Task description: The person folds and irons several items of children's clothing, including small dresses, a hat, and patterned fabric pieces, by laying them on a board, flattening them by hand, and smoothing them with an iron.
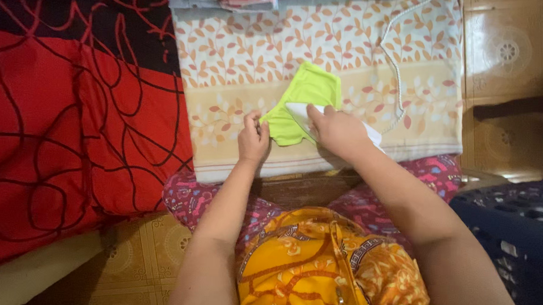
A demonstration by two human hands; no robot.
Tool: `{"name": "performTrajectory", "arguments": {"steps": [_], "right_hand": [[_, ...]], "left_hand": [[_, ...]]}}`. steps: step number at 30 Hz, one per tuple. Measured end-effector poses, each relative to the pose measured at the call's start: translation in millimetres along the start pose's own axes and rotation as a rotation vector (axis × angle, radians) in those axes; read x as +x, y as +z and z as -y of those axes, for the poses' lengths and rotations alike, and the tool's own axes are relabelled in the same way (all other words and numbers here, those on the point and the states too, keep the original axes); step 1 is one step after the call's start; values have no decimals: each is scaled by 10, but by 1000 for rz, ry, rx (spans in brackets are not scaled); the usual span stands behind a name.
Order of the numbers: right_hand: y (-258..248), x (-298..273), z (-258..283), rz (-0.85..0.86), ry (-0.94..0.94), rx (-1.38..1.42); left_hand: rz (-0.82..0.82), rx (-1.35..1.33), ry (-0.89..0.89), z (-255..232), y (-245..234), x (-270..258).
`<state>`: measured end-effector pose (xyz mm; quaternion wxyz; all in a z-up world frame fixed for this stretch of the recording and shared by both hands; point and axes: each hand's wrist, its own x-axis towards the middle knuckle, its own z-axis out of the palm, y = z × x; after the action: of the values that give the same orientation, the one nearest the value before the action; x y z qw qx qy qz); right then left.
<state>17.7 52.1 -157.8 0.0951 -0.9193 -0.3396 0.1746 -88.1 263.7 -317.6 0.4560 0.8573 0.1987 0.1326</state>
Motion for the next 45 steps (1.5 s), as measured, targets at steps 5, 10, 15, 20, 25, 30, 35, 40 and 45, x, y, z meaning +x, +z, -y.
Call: {"name": "performTrajectory", "arguments": {"steps": [5, 10, 15, 20, 25, 30, 35, 40, 45], "right_hand": [[25, 133, 49, 76, -129, 9], [24, 55, -46, 194, -211, -64], [28, -223, -691, 272, -130, -125], [-155, -360, -1327, 175, 174, -230], [-54, -209, -1422, -207, 236, -363], [716, 555, -1077, -292, 228, 220], [1268, 1069, -990, -442, 121, 613], [1004, 1078, -1203, -310, 287, 513], [674, 521, -1147, -599, 7, 701]], "left_hand": [[-27, -5, 3, 2, 6, -27], [-49, -4, 30, 47, 39, -6], [-22, -3, -30, 43, 30, -12], [-51, -9, 29, 42, 28, -17], [-8, 12, -1, 5, 1, 22], [64, -127, -78, -47, 5, 107], [105, -81, -8, -346, -153, 293], [-74, -228, 71, -701, -374, 520], [-156, 49, 361, -687, -416, 374]]}}
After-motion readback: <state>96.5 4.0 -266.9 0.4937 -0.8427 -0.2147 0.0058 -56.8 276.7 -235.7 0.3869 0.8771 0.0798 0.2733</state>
